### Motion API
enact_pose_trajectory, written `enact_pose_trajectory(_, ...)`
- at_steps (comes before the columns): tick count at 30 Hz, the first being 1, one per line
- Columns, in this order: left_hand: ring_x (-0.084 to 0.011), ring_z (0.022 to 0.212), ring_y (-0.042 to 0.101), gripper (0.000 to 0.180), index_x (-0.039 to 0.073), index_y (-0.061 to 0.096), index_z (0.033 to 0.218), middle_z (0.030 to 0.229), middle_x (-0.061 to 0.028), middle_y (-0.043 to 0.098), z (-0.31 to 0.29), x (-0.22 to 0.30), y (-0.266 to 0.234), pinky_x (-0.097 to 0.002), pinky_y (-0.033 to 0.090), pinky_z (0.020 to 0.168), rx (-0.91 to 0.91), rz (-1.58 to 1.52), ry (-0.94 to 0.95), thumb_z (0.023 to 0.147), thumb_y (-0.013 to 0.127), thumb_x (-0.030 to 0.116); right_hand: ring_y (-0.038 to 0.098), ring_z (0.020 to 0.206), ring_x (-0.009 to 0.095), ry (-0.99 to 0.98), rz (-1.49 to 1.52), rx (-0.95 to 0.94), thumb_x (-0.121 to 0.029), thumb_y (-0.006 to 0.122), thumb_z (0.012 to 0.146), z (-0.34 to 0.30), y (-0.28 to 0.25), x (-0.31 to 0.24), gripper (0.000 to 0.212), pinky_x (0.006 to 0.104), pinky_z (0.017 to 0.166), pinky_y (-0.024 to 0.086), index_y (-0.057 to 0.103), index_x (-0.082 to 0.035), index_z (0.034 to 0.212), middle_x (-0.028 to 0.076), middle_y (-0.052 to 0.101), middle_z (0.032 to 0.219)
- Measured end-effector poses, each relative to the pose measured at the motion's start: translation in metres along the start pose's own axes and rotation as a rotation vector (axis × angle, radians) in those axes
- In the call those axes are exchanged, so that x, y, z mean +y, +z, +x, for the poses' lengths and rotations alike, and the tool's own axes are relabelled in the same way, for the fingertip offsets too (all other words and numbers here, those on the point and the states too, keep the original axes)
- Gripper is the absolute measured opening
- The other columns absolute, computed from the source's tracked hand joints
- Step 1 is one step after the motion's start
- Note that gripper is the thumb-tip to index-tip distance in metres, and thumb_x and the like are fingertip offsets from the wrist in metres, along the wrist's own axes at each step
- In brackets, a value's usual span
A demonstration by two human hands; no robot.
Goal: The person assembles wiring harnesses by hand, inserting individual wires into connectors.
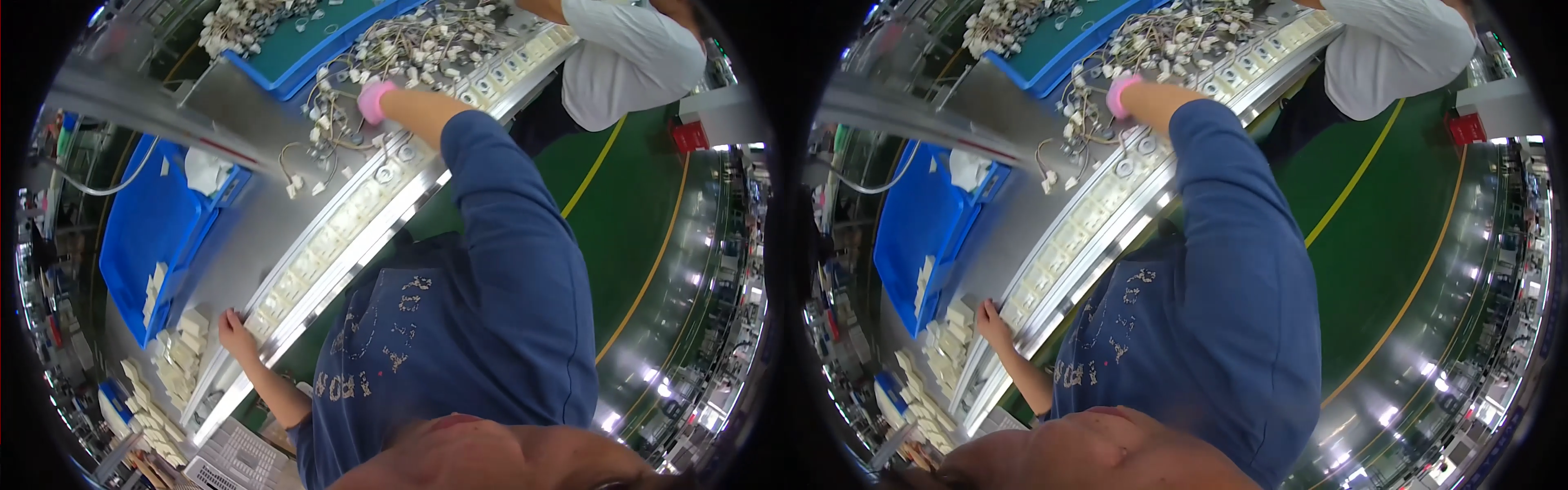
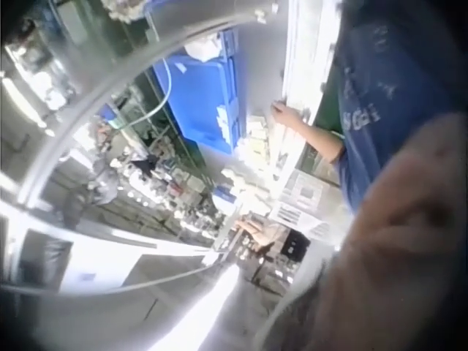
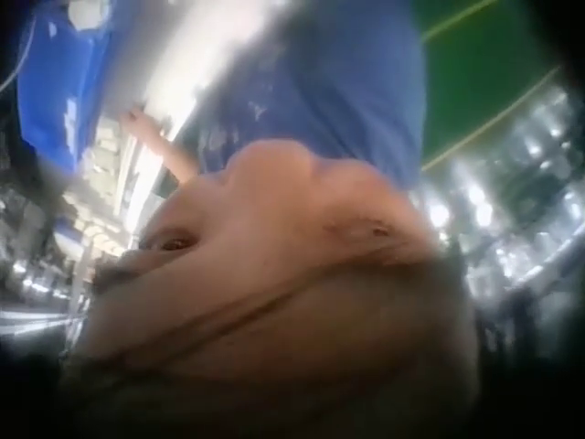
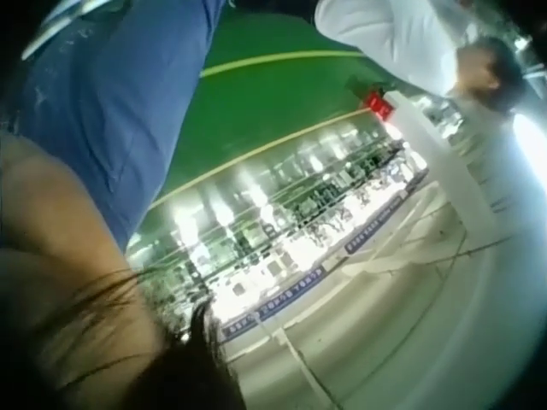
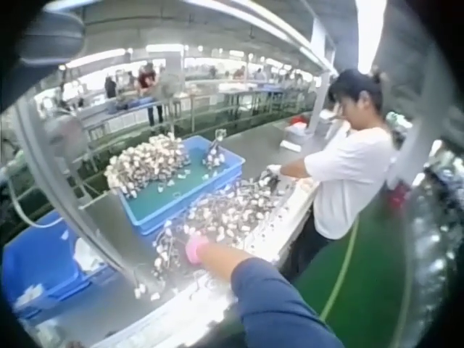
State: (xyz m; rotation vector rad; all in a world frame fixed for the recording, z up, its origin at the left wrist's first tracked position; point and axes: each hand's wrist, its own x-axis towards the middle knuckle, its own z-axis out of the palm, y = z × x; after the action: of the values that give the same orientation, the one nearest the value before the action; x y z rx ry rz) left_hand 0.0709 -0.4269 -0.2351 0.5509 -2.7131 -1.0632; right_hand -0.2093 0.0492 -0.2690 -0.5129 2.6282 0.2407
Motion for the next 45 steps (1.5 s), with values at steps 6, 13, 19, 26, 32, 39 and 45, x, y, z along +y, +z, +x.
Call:
enact_pose_trajectory(6, -0.0176, 0.076, 0.06, 0.029, -0.003, 0.061, 0.096, 0.083, -0.0101, 0.063, 0.009, -0.035, -0.005, -0.0273, 0.046, 0.07, -0.092, -0.114, -0.016, 0.09, 0.049, 0.023, 0.06, 0.09, 0.031, -0.24, -0.035, -0.056, -0.022, 0.058, 0.068, 0.001, -0.018, -0.013, 0.031, 0.0374, 0.076, 0.05, 0.067, -0.005, 0.092, 0.016, 0.064, 0.095)
enact_pose_trajectory(13, -0.0188, 0.099, 0.056, 0.034, 0.0, 0.061, 0.101, 0.099, -0.0094, 0.062, 0.017, 0.04, -0.033, -0.0335, 0.042, 0.086, -0.041, -0.334, -0.104, 0.092, 0.044, 0.03, 0.061, 0.056, 0.018, -0.136, 1.066, 0.501, -0.027, 0.056, 0.068, -0.056, -0.107, 0.028, 0.025, 0.0304, 0.053, 0.05, 0.062, -0.003, 0.076, 0.013, 0.061, 0.066)
enact_pose_trajectory(19, -0.0197, 0.096, 0.059, 0.034, -0.003, 0.057, 0.105, 0.099, -0.0118, 0.061, 0.029, 0.117, 0.013, -0.0302, 0.043, 0.087, -0.42, -0.62, 0.076, 0.093, 0.046, 0.027, 0.062, 0.061, 0.013, -0.197, 1.606, 1.088, -0.012, 0.065, 0.074, -0.082, -0.14, 0.02, 0.027, 0.0247, 0.054, 0.051, 0.051, 0.002, 0.091, 0.009, 0.061, 0.071)
enact_pose_trajectory(26, -0.0163, 0.09, 0.059, 0.031, -0.001, 0.057, 0.106, 0.094, -0.0096, 0.063, 0.021, 0.189, 0.077, -0.0268, 0.043, 0.081, -0.925, -0.709, 0.169, 0.092, 0.045, 0.024, 0.061, 0.062, 0.013, -0.346, 1.677, 1.033, -0.009, 0.053, 0.081, -0.107, -0.13, -0.075, 0.021, 0.0231, 0.052, 0.049, 0.052, 0.003, 0.099, 0.009, 0.062, 0.075)
enact_pose_trajectory(32, -0.0147, 0.088, 0.058, 0.032, -0.002, 0.057, 0.107, 0.091, -0.0085, 0.063, 0.023, 0.214, 0.101, -0.0255, 0.043, 0.079, -0.996, -0.729, 0.179, 0.093, 0.044, 0.024, 0.06, 0.059, 0.012, -0.059, 1.897, 1.119, -0.009, 0.047, 0.082, -0.089, -0.106, -0.059, 0.031, 0.0223, 0.051, 0.049, 0.052, 0.004, 0.111, 0.011, 0.062, 0.094)
enact_pose_trajectory(39, -0.0138, 0.08, 0.058, 0.033, 0.002, 0.058, 0.097, 0.082, -0.0051, 0.061, 0.019, 0.231, 0.117, -0.0246, 0.043, 0.07, -0.942, -1.004, -0.022, 0.093, 0.043, 0.03, 0.058, 0.058, 0.009, -0.516, 1.589, 0.419, -0.018, 0.046, 0.085, -0.142, -0.118, -0.091, 0.044, 0.0196, 0.051, 0.047, 0.045, 0.001, 0.125, 0.01, 0.061, 0.096)
enact_pose_trajectory(45, -0.0121, 0.063, 0.05, 0.031, 0.007, 0.053, 0.083, 0.071, -0.0019, 0.053, 0.013, 0.25, 0.149, -0.0246, 0.039, 0.058, -0.862, -1.398, -0.206, 0.094, 0.041, 0.034, 0.05, 0.051, 0.008, -0.658, 1.551, -0.031, -0.024, 0.044, 0.088, -0.155, -0.108, -0.086, 0.052, 0.0197, 0.046, 0.041, 0.034, -0.003, 0.134, 0.002, 0.054, 0.063)
